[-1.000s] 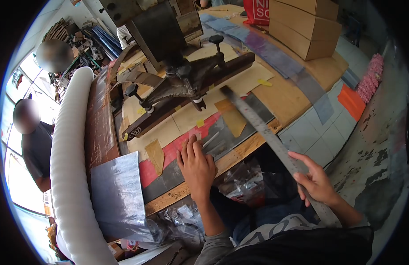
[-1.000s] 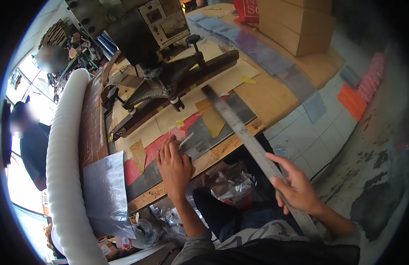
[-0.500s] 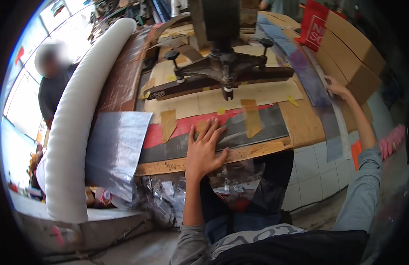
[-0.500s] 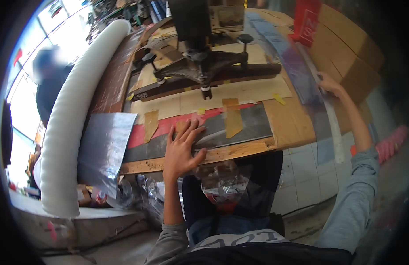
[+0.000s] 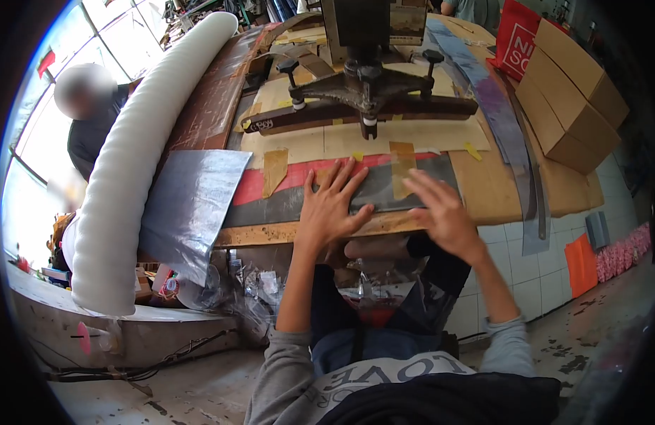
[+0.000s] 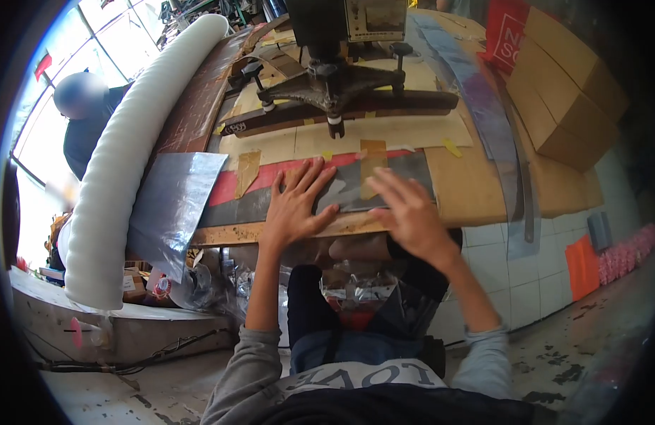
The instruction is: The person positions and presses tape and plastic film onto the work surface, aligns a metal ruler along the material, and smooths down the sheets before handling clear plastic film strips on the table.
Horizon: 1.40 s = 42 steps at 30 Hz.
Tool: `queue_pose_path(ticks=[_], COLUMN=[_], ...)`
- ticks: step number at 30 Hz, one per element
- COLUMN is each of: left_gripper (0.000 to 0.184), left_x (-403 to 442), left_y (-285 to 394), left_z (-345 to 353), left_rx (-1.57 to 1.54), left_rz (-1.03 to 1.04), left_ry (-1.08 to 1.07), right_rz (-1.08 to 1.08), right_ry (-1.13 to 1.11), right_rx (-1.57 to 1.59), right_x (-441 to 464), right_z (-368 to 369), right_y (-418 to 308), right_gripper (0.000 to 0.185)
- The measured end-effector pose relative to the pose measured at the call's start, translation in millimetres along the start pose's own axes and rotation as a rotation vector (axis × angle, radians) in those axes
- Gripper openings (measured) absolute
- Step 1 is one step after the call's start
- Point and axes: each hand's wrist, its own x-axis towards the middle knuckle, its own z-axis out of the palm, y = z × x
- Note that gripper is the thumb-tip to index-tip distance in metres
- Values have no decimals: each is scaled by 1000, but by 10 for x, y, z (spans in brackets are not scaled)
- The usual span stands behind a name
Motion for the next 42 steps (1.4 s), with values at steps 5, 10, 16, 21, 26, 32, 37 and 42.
queue_pose_path(ticks=[5,10,16,21,26,32,37,42], left_gripper=[72,72,68,66,67,69,68,68], left_x=[147,201,253,258,246,260,217,222], left_y=[-87,-112,-107,-113,-139,-141,-138,-106], left_z=[113,164,142,137,172,162,208,196], left_rx=[-3,14,-49,7,-34,-46,-24,-45], left_rz=[-15,-24,-86,-74,-59,-68,-70,-111], left_ry=[-36,-28,-12,-45,10,-8,39,64], right_rz=[15,74,136,169,203,206,190,148], right_ry=[-26,11,17,-25,-34,-17,-39,-17], right_rx=[-214,-183,-168,-182,-174,-199,-194,-211], right_x=[-33,-8,95,137,203,220,234,329], right_z=[560,648,684,677,680,688,644,638], right_y=[-181,-135,-57,-15,17,21,6,-3], right_gripper=[67,68,70,66,60,57,56,54])
